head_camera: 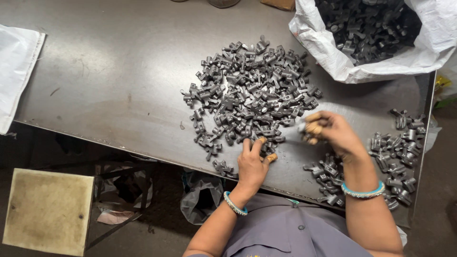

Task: The person sorts small metal cast parts spread across a metal table, picking up individual pieces by hand, briefly turning them over, and tossing them into a large white sack at the edge of the table. The pile on the table gradually shrinks as sorted pieces accumulate in the sack.

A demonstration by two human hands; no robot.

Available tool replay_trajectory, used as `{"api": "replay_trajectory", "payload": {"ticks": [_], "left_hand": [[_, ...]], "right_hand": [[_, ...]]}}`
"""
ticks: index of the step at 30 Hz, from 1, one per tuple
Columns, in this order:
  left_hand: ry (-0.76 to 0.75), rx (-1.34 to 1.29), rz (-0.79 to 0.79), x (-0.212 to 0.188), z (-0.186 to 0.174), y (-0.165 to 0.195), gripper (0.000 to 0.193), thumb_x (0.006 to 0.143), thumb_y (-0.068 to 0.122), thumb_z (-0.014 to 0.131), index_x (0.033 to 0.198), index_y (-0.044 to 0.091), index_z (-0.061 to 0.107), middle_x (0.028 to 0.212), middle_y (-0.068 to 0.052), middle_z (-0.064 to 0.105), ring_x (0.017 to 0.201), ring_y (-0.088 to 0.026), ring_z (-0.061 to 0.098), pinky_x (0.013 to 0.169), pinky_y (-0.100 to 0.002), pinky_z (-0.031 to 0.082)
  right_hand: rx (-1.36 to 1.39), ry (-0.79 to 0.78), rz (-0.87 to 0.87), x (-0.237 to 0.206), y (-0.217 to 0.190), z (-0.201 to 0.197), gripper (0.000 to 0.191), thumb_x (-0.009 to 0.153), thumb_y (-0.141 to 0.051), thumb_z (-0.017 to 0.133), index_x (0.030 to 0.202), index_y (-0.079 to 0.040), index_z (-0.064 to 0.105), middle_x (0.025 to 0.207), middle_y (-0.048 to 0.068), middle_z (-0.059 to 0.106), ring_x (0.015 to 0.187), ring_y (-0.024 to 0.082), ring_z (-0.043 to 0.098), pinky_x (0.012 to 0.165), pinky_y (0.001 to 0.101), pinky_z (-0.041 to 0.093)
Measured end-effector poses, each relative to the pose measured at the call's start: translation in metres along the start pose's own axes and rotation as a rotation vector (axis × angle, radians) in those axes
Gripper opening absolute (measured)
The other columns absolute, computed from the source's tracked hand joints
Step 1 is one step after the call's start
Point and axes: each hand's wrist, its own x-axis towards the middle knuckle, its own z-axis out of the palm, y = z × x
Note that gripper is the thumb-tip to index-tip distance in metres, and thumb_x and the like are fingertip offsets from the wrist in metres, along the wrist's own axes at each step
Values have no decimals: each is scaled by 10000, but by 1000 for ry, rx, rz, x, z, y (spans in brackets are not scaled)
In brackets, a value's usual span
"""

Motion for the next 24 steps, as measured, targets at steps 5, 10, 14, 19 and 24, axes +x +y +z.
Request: {"api": "replay_trajectory", "payload": {"ticks": [5, 10, 14, 19, 24], "left_hand": [[-27, -32, -1, -3, 5, 8, 528, 727, 174, 901, 1181, 93, 644, 1021, -125, 552, 630, -291, 639, 634, -459, 515], [-7, -43, 74, -1, 9, 11, 485, 710, 204, 911, 1112, 78, 671, 1009, -119, 601, 670, -310, 631, 647, -455, 512], [-5, -55, 47, 3, 9, 16, 424, 683, 258, 929, 981, 62, 700, 890, -95, 640, 661, -271, 631, 625, -419, 515], [9, -124, -13, 8, 3, 22, 367, 688, 276, 923, 896, 62, 710, 840, -71, 672, 672, -222, 655, 620, -372, 527], [22, -135, -23, 12, -7, 18, 309, 702, 212, 906, 906, 63, 727, 823, -82, 679, 663, -227, 653, 626, -367, 525]], "right_hand": [[406, 10, -509, 16, -33, 26, 342, 893, 21, 748, 1200, -48, 617, 1231, 157, 701, 1047, 174, 688, 904, 273, 596], [-991, 293, -632, 21, -29, 91, 421, 709, -3, 799, 1109, -48, 675, 1058, 96, 713, 942, 285, 634, 816, 411, 539], [-1418, 405, -870, 25, -29, 104, 370, 802, 24, 664, 1160, -68, 676, 1004, 66, 694, 939, 283, 619, 815, 416, 510], [-1523, 376, -871, 24, -27, 103, 351, 799, -11, 619, 1138, -79, 679, 922, 62, 667, 911, 272, 627, 767, 405, 508], [-1422, 329, -750, 13, -26, 97, 304, 764, 22, 643, 1049, -82, 653, 950, 88, 662, 941, 302, 626, 837, 409, 530]]}}
